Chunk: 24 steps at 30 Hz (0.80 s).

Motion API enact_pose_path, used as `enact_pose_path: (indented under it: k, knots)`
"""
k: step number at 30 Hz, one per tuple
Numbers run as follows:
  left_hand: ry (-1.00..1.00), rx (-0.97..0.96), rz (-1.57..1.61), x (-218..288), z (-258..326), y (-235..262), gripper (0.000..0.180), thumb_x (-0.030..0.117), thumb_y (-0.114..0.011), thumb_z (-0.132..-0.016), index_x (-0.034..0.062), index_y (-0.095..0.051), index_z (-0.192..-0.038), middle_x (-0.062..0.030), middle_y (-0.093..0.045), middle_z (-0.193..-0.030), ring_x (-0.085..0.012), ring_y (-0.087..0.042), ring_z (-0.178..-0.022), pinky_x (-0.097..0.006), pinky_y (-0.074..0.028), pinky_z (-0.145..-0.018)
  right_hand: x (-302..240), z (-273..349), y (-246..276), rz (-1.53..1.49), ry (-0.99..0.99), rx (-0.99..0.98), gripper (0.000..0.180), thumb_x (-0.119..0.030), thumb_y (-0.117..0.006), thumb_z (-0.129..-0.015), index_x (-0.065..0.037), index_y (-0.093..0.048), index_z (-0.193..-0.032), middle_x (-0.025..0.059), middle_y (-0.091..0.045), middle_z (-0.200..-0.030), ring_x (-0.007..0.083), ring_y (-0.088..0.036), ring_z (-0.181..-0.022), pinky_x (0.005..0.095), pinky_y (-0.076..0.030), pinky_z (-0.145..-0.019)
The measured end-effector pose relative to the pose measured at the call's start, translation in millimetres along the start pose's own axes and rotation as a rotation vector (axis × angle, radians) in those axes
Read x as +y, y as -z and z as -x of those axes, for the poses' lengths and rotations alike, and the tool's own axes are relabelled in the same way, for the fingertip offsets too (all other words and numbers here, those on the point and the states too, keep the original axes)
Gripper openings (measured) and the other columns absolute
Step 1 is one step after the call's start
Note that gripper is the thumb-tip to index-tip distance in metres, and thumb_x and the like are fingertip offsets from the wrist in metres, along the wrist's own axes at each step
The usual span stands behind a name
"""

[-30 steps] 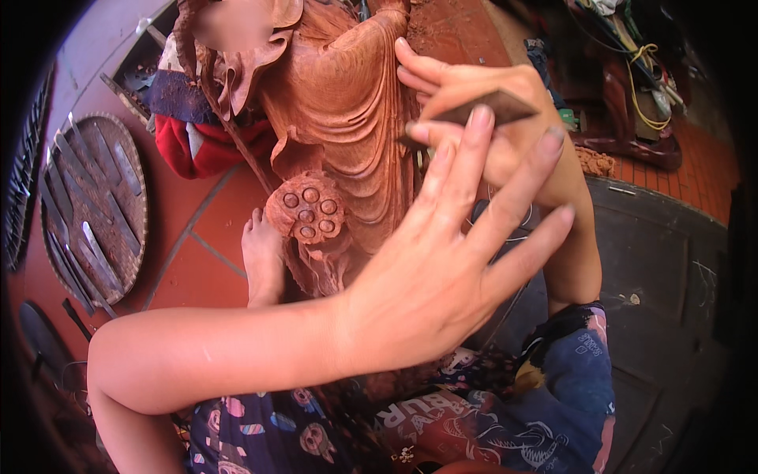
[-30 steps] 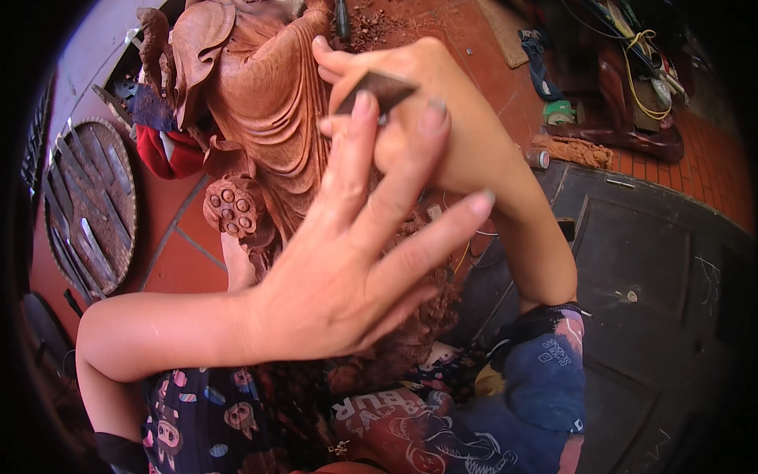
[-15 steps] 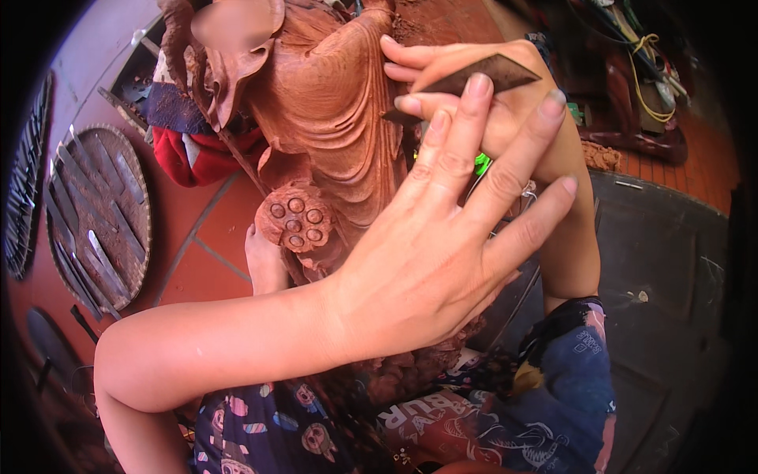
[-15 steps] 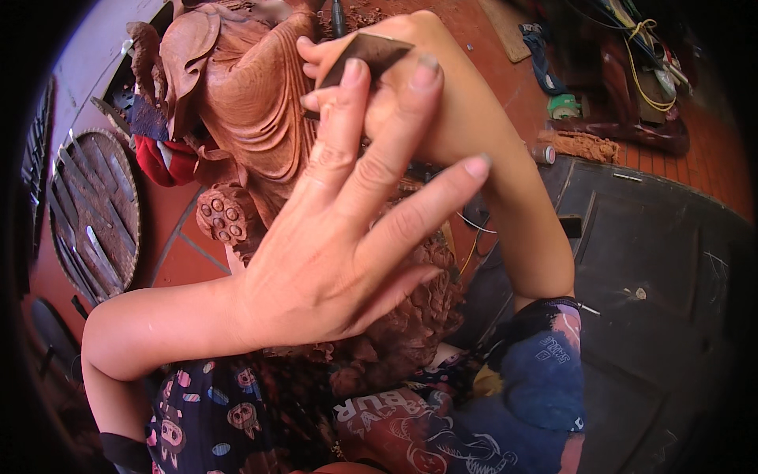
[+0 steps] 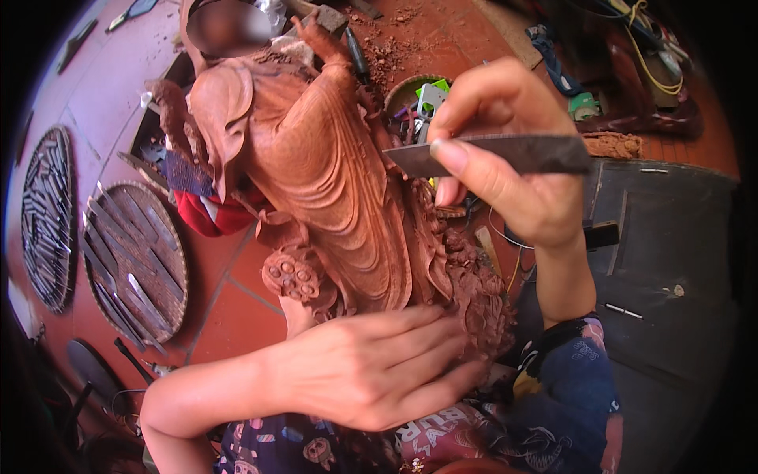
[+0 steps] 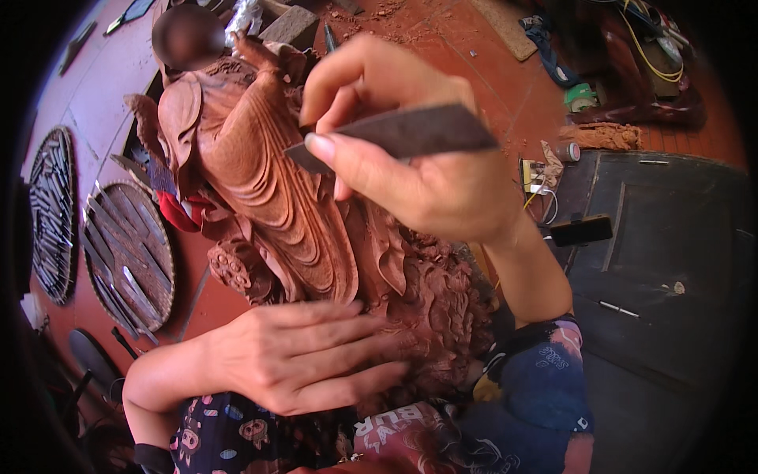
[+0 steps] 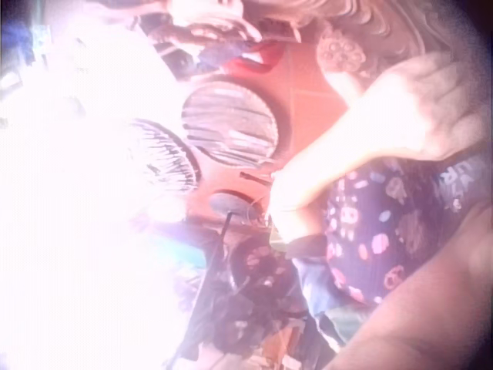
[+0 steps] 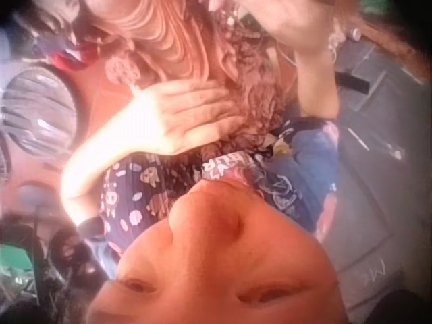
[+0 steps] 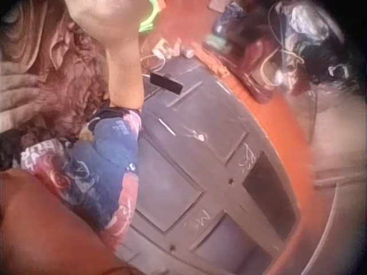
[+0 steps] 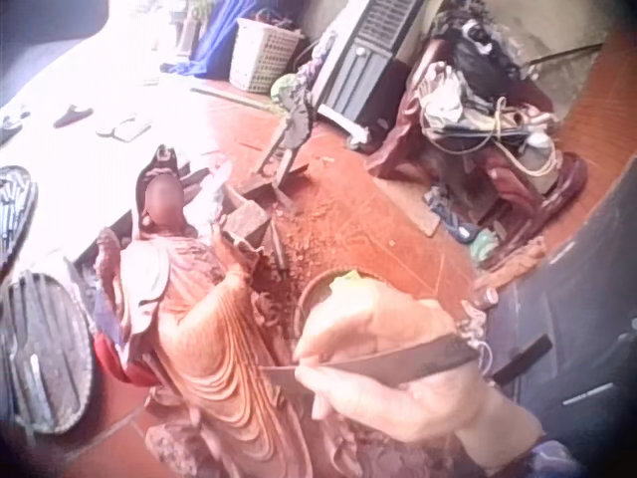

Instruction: The person carves a wooden sculpture of a standing figure using various hand tools. They use a chisel and a file to refine the details of the figure's clothing and body, occasionally switching tools and adjusting their grip.

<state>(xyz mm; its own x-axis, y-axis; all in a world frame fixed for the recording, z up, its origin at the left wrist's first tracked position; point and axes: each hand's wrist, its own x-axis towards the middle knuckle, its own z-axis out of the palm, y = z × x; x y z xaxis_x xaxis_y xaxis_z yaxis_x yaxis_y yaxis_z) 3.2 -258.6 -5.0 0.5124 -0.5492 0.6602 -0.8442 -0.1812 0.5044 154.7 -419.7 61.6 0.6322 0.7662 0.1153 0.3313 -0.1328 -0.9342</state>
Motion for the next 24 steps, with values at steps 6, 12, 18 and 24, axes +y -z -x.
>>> enact_pose_path:
  k: [6,12,18,24]
  knots:
    - [0.382,-0.126,0.211,10,39,21,0.022,0.015,-0.08,-0.083,0.0078,-0.077,-0.104,-0.0047,-0.074,-0.087,-0.0196,-0.075,-0.082,-0.029,-0.06,-0.075,45,24,-3,-0.184,-0.008,0.054,0.025,0.006,-0.079,-0.084,0.004,-0.068,-0.106,0.0089,-0.072,-0.101,0.0145,-0.072,-0.096,0.0255,-0.057,-0.087]
    - [0.476,-0.156,0.241,10,34,28,0.015,0.014,-0.08,-0.084,0.0098,-0.078,-0.098,-0.0023,-0.073,-0.081,-0.0177,-0.074,-0.073,-0.027,-0.054,-0.057,54,8,-8,0.114,0.202,0.115,0.006,0.002,-0.079,-0.085,0.003,-0.073,-0.088,0.0093,-0.072,-0.087,0.0137,-0.07,-0.08,0.0246,-0.054,-0.068]
    - [0.485,-0.068,0.255,9,37,22,0.02,0.015,-0.078,-0.083,0.012,-0.076,-0.103,0.0024,-0.07,-0.081,-0.0131,-0.069,-0.068,-0.026,-0.049,-0.049,71,1,-21,0.099,0.28,0.215,0.01,0.002,-0.08,-0.081,0.001,-0.073,-0.088,0.0095,-0.072,-0.08,0.0174,-0.069,-0.07,0.0277,-0.053,-0.063]
    - [0.493,-0.077,0.256,8,35,23,0.02,0.013,-0.078,-0.082,0.0117,-0.076,-0.102,0.0026,-0.071,-0.082,-0.0131,-0.069,-0.068,-0.026,-0.048,-0.048,76,0,-22,0.164,0.351,0.189,0.012,0.001,-0.08,-0.081,0.001,-0.072,-0.09,0.0109,-0.07,-0.081,0.0214,-0.069,-0.071,0.0295,-0.054,-0.063]
